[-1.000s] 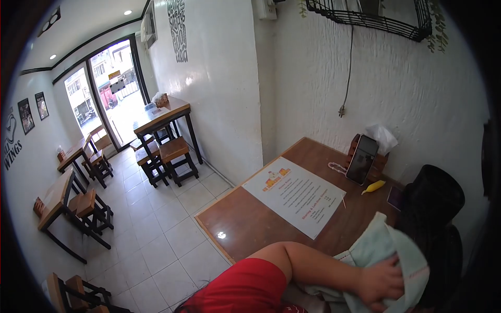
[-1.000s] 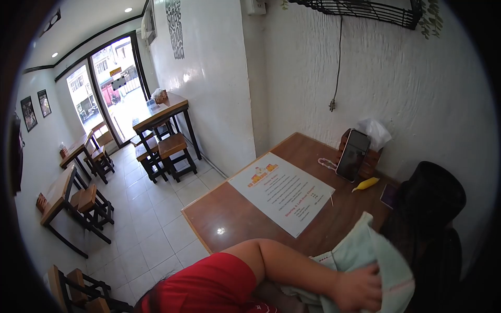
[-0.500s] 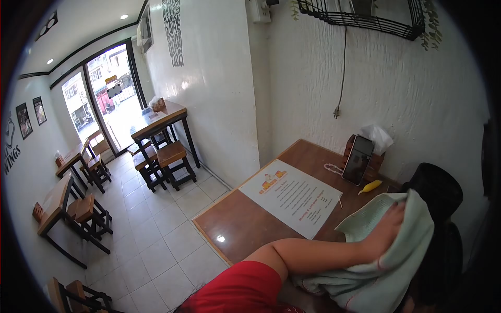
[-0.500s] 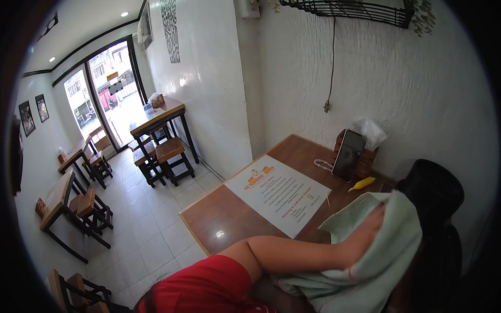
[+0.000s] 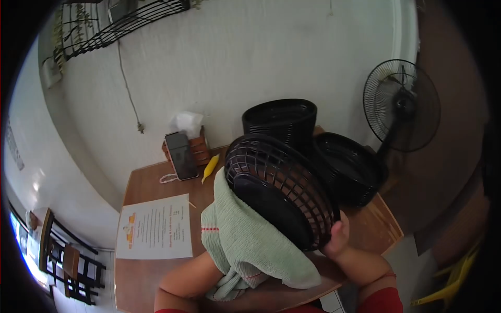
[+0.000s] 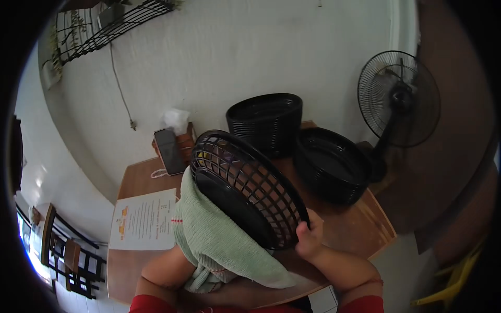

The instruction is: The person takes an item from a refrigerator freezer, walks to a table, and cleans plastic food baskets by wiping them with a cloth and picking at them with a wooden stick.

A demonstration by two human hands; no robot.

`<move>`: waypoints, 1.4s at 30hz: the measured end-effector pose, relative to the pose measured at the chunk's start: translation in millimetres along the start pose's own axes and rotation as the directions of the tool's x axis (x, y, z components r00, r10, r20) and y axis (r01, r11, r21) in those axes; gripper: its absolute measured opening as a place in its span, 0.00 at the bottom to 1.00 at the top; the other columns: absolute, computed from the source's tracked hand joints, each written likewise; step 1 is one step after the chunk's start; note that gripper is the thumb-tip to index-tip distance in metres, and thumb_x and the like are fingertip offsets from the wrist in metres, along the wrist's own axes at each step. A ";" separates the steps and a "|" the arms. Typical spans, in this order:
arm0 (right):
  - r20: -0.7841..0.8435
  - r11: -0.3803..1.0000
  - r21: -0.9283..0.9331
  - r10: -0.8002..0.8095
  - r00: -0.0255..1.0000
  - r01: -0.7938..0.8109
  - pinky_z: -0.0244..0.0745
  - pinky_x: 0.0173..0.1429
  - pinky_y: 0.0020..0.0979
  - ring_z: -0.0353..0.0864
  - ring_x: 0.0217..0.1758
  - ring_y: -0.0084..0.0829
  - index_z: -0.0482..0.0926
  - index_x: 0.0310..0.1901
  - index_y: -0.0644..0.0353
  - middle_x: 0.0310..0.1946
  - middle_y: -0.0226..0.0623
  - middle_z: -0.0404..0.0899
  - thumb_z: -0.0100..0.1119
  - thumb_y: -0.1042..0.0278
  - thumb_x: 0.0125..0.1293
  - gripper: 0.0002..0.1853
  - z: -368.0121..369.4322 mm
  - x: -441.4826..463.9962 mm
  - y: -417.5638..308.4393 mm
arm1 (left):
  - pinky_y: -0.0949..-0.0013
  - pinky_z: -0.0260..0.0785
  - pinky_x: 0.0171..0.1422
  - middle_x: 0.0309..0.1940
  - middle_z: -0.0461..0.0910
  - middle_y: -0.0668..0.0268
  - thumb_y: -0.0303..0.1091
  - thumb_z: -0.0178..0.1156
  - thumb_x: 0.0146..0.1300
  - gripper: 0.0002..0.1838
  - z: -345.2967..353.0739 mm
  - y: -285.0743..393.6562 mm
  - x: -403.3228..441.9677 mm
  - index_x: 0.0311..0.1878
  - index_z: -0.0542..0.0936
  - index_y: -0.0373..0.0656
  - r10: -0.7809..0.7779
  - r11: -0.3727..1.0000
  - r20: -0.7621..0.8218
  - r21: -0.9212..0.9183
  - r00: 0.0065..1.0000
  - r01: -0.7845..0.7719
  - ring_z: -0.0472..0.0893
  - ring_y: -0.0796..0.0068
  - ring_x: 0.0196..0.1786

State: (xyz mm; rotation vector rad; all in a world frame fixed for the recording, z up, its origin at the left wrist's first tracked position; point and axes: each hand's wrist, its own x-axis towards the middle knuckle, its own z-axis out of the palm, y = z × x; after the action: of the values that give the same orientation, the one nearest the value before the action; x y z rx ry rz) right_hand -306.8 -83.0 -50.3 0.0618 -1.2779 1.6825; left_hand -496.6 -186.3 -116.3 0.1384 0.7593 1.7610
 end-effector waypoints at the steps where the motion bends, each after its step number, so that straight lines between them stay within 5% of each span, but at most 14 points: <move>1: -0.014 1.000 -0.011 -0.009 1.000 0.009 0.67 0.33 0.19 0.71 0.28 0.21 0.70 0.41 0.67 0.31 0.34 0.75 0.52 0.52 0.60 0.21 -3.1 2.1 0.8 | 0.64 0.72 0.46 0.50 0.69 0.54 0.45 0.53 0.59 0.29 -0.9 -0.3 -0.9 0.61 0.58 0.46 -0.016 1.000 0.011 0.006 1.000 0.016 0.75 0.63 0.47; 11: 0.019 0.998 -0.055 -0.004 1.000 0.005 0.68 0.45 0.23 0.73 0.38 0.25 0.69 0.47 0.67 0.40 0.37 0.76 0.47 0.53 0.63 0.23 -15.2 6.2 8.0 | 0.63 0.70 0.51 0.56 0.65 0.58 0.43 0.53 0.59 0.31 -11.8 -4.8 -14.4 0.63 0.53 0.52 -0.074 0.993 0.003 -0.090 0.997 0.074 0.68 0.63 0.57; 15: 0.111 0.986 -0.164 -0.006 0.994 0.024 0.67 0.52 0.28 0.74 0.45 0.30 0.67 0.50 0.67 0.46 0.42 0.73 0.37 0.47 0.64 0.27 -11.8 8.9 5.6 | 0.66 0.66 0.56 0.58 0.64 0.60 0.44 0.53 0.59 0.31 -44.1 -21.1 -4.5 0.64 0.53 0.54 -0.169 0.971 0.121 -0.150 0.978 0.187 0.65 0.65 0.59; 20: 0.033 1.000 -0.015 0.005 0.999 -0.005 0.64 0.56 0.31 0.71 0.50 0.32 0.67 0.51 0.65 0.49 0.41 0.72 0.33 0.45 0.63 0.30 -6.1 15.0 15.1 | 0.69 0.62 0.60 0.59 0.62 0.62 0.44 0.53 0.58 0.32 -44.2 -22.3 -2.8 0.64 0.52 0.55 -0.276 0.954 0.065 -0.105 0.959 0.282 0.64 0.66 0.60; 26: 0.049 1.000 0.001 -0.006 0.999 0.006 0.67 0.49 0.24 0.74 0.43 0.28 0.67 0.50 0.67 0.44 0.40 0.74 0.35 0.46 0.64 0.29 -31.1 11.7 34.7 | 0.69 0.60 0.61 0.60 0.61 0.63 0.45 0.54 0.58 0.33 -24.2 -24.7 -8.0 0.64 0.51 0.56 -0.189 0.982 -0.052 -0.016 0.981 0.189 0.63 0.66 0.61; 36: 0.004 0.997 -0.015 0.080 0.997 -0.080 0.68 0.44 0.22 0.74 0.38 0.25 0.69 0.47 0.67 0.41 0.40 0.75 0.35 0.46 0.64 0.28 -43.8 8.6 45.9 | 0.70 0.61 0.60 0.61 0.60 0.63 0.45 0.55 0.57 0.35 -14.0 -21.5 -18.8 0.65 0.49 0.57 -0.091 0.996 0.076 0.012 0.993 0.090 0.62 0.67 0.62; 40: 0.036 0.996 0.055 0.064 0.997 -0.066 0.68 0.45 0.22 0.75 0.41 0.27 0.68 0.49 0.68 0.44 0.42 0.74 0.34 0.49 0.64 0.27 -39.7 8.6 41.2 | 0.73 0.61 0.60 0.59 0.63 0.62 0.43 0.55 0.56 0.35 -6.2 -14.4 -22.1 0.64 0.52 0.54 -0.086 0.991 0.021 0.102 0.996 0.083 0.65 0.69 0.60; 42: -0.106 0.966 -0.256 0.010 0.994 -0.037 0.68 0.48 0.24 0.74 0.45 0.30 0.66 0.52 0.69 0.48 0.44 0.72 0.34 0.52 0.65 0.26 -15.9 20.7 10.5 | 0.76 0.62 0.58 0.55 0.67 0.61 0.43 0.54 0.58 0.29 49.0 1.0 -42.9 0.61 0.59 0.48 0.206 0.681 -0.055 0.725 0.977 -0.103 0.68 0.72 0.56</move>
State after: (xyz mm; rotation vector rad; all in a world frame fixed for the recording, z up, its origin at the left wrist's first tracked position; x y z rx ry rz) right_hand -317.2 -57.1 -53.3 -0.1956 -1.4116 1.5054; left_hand -460.4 -204.4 -65.2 0.6402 1.5627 1.5385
